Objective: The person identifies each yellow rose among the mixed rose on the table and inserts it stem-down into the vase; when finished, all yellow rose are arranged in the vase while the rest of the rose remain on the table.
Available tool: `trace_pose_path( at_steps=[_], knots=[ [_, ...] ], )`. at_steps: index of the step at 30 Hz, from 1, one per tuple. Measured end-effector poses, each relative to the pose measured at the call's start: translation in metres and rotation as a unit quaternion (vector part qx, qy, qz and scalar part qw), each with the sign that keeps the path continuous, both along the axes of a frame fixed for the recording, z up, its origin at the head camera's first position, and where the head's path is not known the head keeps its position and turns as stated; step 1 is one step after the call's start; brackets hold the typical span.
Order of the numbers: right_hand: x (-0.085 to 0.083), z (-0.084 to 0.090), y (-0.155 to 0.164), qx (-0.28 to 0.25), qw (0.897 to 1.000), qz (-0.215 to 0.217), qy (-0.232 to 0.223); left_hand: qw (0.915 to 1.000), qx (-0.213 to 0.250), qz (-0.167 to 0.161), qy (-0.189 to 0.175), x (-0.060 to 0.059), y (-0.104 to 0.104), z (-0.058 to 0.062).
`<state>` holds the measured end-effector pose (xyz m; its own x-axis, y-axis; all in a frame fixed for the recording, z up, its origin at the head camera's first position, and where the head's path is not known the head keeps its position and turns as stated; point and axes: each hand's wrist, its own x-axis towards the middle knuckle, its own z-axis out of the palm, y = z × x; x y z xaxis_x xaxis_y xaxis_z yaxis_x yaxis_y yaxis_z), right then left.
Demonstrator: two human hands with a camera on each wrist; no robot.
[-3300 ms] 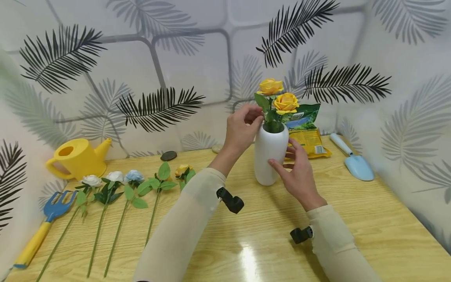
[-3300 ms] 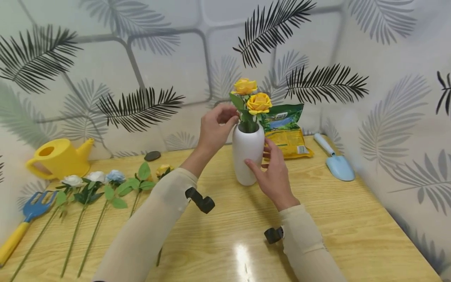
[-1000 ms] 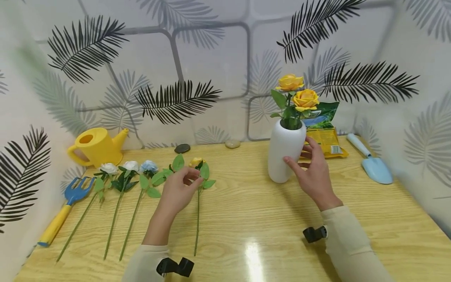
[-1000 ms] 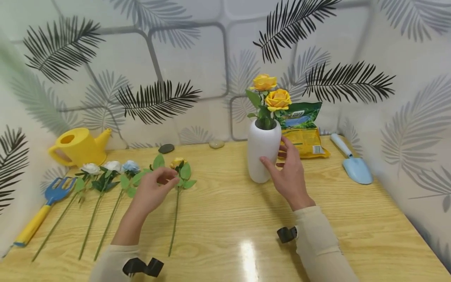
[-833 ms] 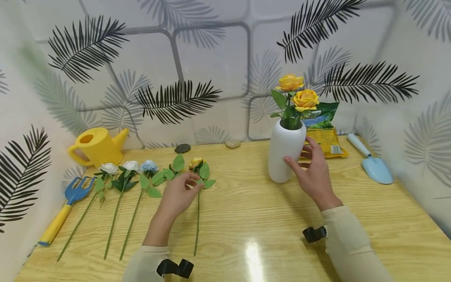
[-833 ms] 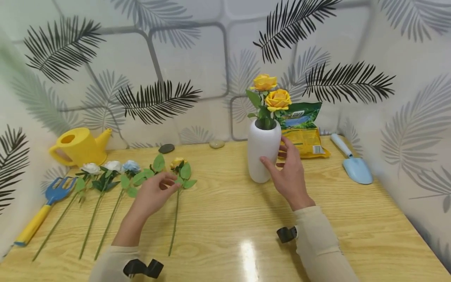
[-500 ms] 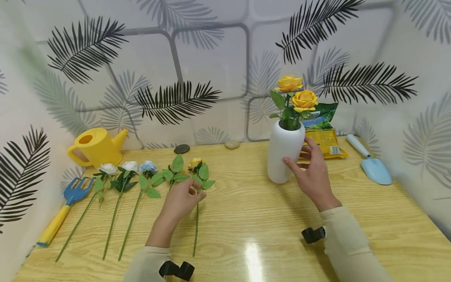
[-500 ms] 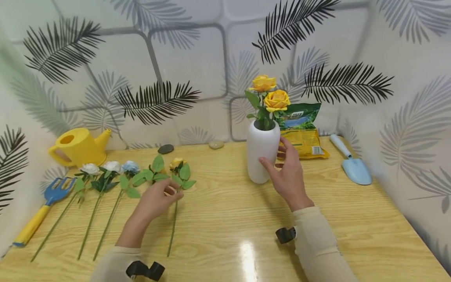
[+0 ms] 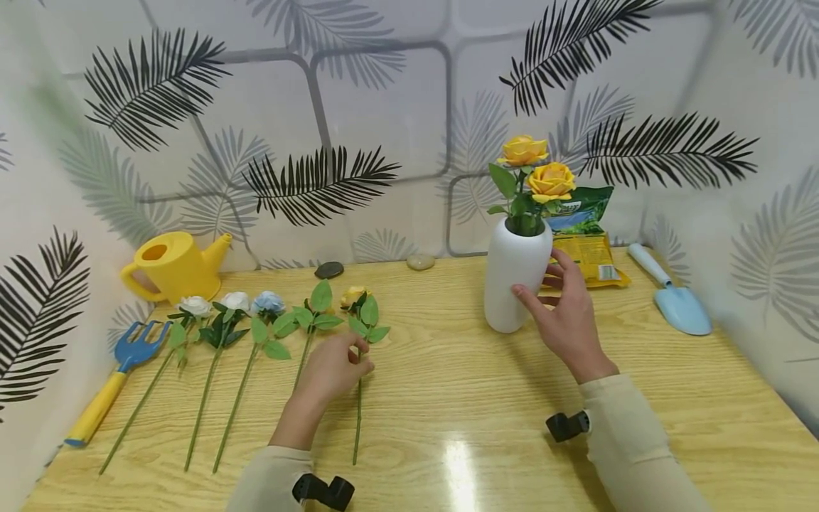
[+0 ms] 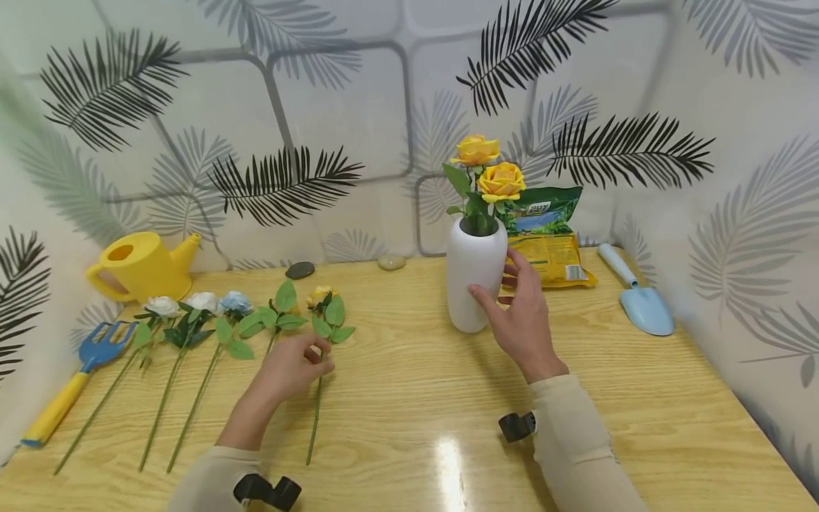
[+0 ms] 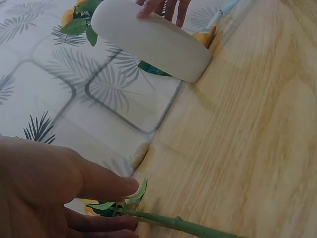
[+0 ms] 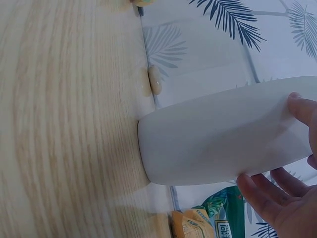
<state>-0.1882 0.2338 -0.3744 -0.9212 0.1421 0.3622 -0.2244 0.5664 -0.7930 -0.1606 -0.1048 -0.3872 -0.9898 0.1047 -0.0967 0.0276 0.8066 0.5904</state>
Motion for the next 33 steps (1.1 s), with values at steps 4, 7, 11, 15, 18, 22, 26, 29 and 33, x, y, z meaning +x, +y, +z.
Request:
trace_pose_path(
  at_steps=[4,7,11,15,18,22,26,29,33],
  knots=[
    [-0.0004,-0.0004,-0.0001,0.002,1.000,-0.001,0.003,1.0000,-0.007,0.003,0.003,-0.0017,0.0007,-0.0019],
    [-0.0007,-0.0001,0.0001,0.001,1.000,-0.001,0.005,0.9998,-0.009,0.002,0.015,-0.0030,0.0016,-0.0037],
    [-0.0008,0.0005,0.0000,-0.002,1.000,0.000,0.005,0.9996,-0.007,0.004,0.028,-0.0035,0.0022,-0.0059],
    [-0.0002,0.0008,-0.0003,-0.003,1.000,0.001,0.001,0.9995,-0.004,0.008,0.031,-0.0035,0.0023,-0.0080],
    [0.0005,0.0007,-0.0002,-0.001,1.000,0.001,-0.001,0.9996,0.002,0.011,0.027,-0.0033,0.0024,-0.0093],
    [0.0007,0.0013,0.0002,0.000,1.000,0.002,0.000,0.9995,0.012,0.015,0.026,-0.0036,0.0029,-0.0092],
    [0.0007,0.0008,-0.0002,0.001,1.000,0.001,0.001,0.9991,0.023,0.025,0.024,-0.0040,0.0039,-0.0084],
    [0.0007,0.0005,-0.0005,0.001,1.000,0.000,0.001,0.9984,0.044,0.032,0.017,-0.0043,0.0054,-0.0081],
    [0.0009,0.0003,-0.0007,0.003,1.000,0.000,0.002,0.9936,0.106,0.037,0.005,-0.0045,0.0082,-0.0068]
  ],
)
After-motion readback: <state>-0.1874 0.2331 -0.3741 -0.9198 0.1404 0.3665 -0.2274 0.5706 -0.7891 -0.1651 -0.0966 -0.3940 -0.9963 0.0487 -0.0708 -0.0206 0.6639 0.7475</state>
